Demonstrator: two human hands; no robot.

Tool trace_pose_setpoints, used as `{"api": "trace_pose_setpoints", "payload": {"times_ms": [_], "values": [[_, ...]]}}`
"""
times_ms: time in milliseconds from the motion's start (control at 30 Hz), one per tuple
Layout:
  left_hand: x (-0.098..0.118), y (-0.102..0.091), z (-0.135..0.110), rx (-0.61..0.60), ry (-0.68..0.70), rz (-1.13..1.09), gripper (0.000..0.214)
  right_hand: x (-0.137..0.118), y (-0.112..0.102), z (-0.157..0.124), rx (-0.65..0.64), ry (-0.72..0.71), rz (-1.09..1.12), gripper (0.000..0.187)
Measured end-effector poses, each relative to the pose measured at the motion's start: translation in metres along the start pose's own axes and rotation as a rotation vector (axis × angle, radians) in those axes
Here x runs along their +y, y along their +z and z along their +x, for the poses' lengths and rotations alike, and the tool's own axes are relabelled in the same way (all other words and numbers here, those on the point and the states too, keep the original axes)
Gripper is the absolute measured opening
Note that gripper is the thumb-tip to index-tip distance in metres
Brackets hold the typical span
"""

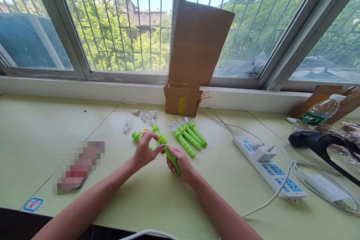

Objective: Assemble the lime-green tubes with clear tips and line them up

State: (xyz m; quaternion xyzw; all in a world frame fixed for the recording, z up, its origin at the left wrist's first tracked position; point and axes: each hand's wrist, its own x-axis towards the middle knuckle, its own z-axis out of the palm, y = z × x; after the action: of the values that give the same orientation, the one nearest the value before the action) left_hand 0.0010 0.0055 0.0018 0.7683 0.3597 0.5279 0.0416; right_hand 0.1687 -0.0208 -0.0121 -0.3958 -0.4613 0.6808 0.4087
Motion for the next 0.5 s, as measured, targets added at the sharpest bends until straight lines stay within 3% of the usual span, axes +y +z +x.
{"api": "trace_pose_setpoints", "payload": {"times_ms": [267, 500], "values": [[-0.0012, -0.0005, -0.0014, -0.031, -0.009, -0.046, 0.033, -0.0025, -0.0011, -0.0026, -0.036, -0.001, -0.012, 0.024], [-0.0037, -0.0010, -0.0008, -0.034, -0.016, -0.044, 0.029, -0.0004, 0.0010, -0.0037, 0.011, -0.034, -0.040, 0.034]]}}
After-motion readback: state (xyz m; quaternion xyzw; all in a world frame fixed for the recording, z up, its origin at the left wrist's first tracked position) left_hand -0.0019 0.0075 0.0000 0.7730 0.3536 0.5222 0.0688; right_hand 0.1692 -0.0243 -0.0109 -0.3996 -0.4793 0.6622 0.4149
